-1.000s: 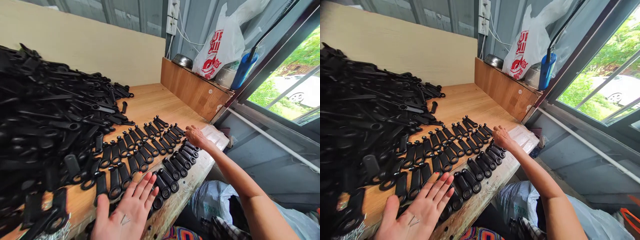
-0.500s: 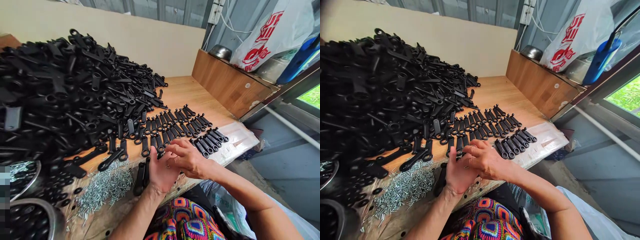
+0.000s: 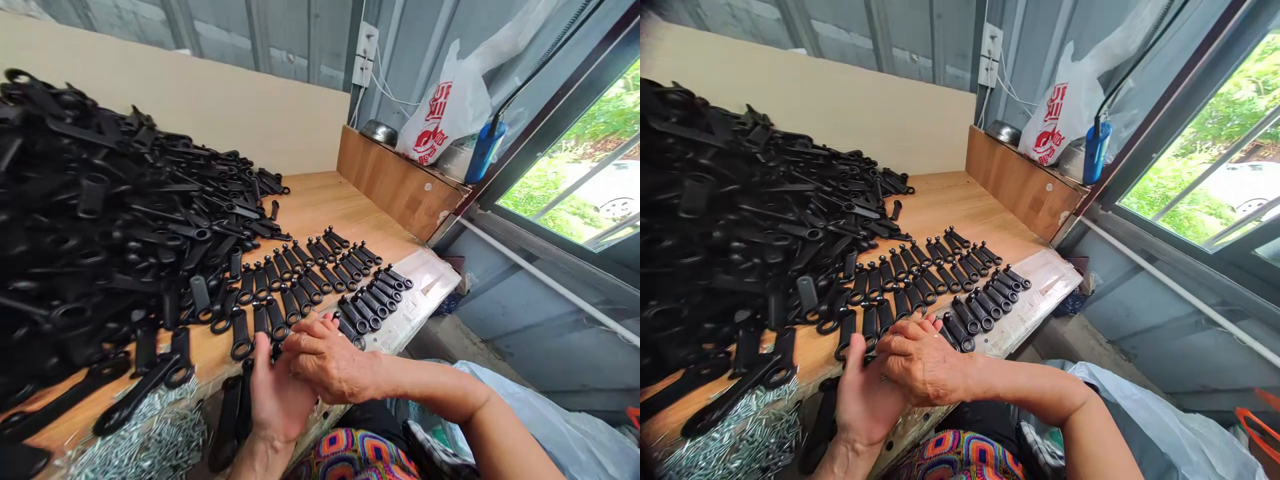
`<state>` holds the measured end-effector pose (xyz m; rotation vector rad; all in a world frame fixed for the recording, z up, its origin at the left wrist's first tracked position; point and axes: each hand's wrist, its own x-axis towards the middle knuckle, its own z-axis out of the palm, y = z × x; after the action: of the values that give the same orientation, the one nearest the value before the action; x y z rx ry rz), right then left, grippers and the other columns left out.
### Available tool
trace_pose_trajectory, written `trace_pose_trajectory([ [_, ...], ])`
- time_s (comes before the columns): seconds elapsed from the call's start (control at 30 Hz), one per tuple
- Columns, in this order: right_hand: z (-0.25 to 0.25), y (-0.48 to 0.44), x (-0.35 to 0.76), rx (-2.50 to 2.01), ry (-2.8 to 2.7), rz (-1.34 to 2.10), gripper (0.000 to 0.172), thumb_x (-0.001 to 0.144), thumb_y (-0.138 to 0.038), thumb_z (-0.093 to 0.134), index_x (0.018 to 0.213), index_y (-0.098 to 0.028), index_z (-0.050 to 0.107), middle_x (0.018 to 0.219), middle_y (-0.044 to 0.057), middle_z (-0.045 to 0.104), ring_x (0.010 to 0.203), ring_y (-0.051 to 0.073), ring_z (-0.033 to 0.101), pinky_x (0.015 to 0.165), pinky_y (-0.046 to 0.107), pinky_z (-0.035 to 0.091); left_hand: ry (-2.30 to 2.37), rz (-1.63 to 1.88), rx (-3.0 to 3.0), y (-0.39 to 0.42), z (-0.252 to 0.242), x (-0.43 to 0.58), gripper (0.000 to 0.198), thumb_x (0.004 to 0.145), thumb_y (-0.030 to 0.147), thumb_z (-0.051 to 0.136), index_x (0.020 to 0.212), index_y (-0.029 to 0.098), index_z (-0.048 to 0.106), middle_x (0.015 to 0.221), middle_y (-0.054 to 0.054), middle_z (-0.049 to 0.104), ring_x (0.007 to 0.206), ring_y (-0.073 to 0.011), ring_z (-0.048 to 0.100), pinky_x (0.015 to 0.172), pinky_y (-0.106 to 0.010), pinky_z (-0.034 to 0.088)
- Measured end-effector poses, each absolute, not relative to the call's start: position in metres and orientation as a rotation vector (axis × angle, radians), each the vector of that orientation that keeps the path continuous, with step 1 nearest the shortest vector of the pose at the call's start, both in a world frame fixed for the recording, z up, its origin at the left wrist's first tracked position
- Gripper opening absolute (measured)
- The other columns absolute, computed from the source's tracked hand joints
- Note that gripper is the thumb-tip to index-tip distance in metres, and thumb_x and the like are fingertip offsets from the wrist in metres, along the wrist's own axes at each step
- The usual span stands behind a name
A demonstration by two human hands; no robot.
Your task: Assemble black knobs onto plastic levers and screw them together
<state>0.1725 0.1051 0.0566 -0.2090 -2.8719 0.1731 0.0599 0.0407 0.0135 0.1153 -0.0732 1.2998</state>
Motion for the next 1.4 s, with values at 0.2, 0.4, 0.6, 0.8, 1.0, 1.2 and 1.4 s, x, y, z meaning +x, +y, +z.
trace_pose_trajectory([
  [0.2, 0.053, 0.112, 0.181, -0.226, -2.818, 0.305, 0.015, 0.084, -0.025, 0.049, 0.09, -0.014, 0.057, 0.12, 0.007, 0.049, 0.112, 0.02, 0.037, 0.101, 0.037, 0.031, -0.064, 1.271, 0.085, 0.042, 0.014, 0.062, 0.072, 0.086, 0.064, 0.021, 0.116, 0.009, 0.057, 0.111, -0.016, 0.059, 0.106, -0.0233, 0.054, 0.1, -0.041, 0.034],
  [0.4, 0.068, 0.138, 0.203, -0.273, -2.539, 0.469, 0.01, 0.086, -0.018, 0.045, 0.083, -0.016, 0.055, 0.111, 0.009, 0.055, 0.111, 0.018, 0.042, 0.101, 0.037, 0.032, 0.141, 1.369, -0.007, 0.043, 0.022, 0.069, 0.062, 0.087, 0.058, 0.03, 0.115, 0.011, 0.059, 0.119, -0.017, 0.054, 0.109, -0.0268, 0.052, 0.096, -0.043, 0.04],
  [0.6, 0.063, 0.222, 0.272, -0.915, -2.451, 0.252, 0.014, 0.083, -0.012, 0.047, 0.073, -0.016, 0.056, 0.111, 0.012, 0.053, 0.104, 0.022, 0.045, 0.093, 0.042, 0.036, 0.209, 1.418, -0.022, 0.047, 0.034, 0.065, 0.074, 0.081, 0.067, 0.031, 0.124, 0.01, 0.051, 0.134, -0.019, 0.036, 0.123, -0.0319, 0.036, 0.098, -0.047, 0.037],
  [0.8, 0.037, 0.261, 0.3, -1.417, -2.629, 0.156, 0.012, 0.076, -0.01, 0.052, 0.069, -0.015, 0.06, 0.111, 0.009, 0.054, 0.102, 0.023, 0.045, 0.089, 0.037, 0.038, 0.384, 1.451, -0.038, 0.048, 0.039, 0.065, 0.072, 0.078, 0.068, 0.036, 0.117, 0.011, 0.057, 0.13, -0.02, 0.041, 0.119, -0.0334, 0.04, 0.09, -0.046, 0.044],
  [1.0, 0.033, 0.267, 0.295, -1.433, -2.695, 0.141, 0.011, 0.076, -0.011, 0.053, 0.072, -0.016, 0.063, 0.111, 0.007, 0.055, 0.1, 0.022, 0.045, 0.086, 0.034, 0.038, 0.569, 1.49, -0.055, 0.051, 0.045, 0.067, 0.073, 0.077, 0.068, 0.039, 0.112, 0.008, 0.06, 0.126, -0.023, 0.044, 0.114, -0.0365, 0.045, 0.083, -0.047, 0.049],
  [1.2, 0.033, 0.27, 0.29, -1.482, -2.748, 0.102, 0.014, 0.077, -0.013, 0.051, 0.075, -0.016, 0.064, 0.105, 0.008, 0.057, 0.096, 0.023, 0.046, 0.082, 0.034, 0.039, 0.51, 1.487, -0.039, 0.049, 0.042, 0.066, 0.072, 0.077, 0.069, 0.038, 0.115, 0.011, 0.059, 0.128, -0.02, 0.044, 0.117, -0.0339, 0.043, 0.087, -0.046, 0.048],
  [1.4, 0.041, 0.267, 0.286, -1.531, -2.733, 0.033, 0.014, 0.078, -0.014, 0.052, 0.072, -0.016, 0.065, 0.1, 0.009, 0.059, 0.093, 0.024, 0.048, 0.079, 0.034, 0.04, 0.398, 1.475, -0.024, 0.045, 0.035, 0.063, 0.073, 0.078, 0.068, 0.038, 0.121, 0.012, 0.054, 0.132, -0.019, 0.04, 0.121, -0.0329, 0.039, 0.093, -0.047, 0.043],
])
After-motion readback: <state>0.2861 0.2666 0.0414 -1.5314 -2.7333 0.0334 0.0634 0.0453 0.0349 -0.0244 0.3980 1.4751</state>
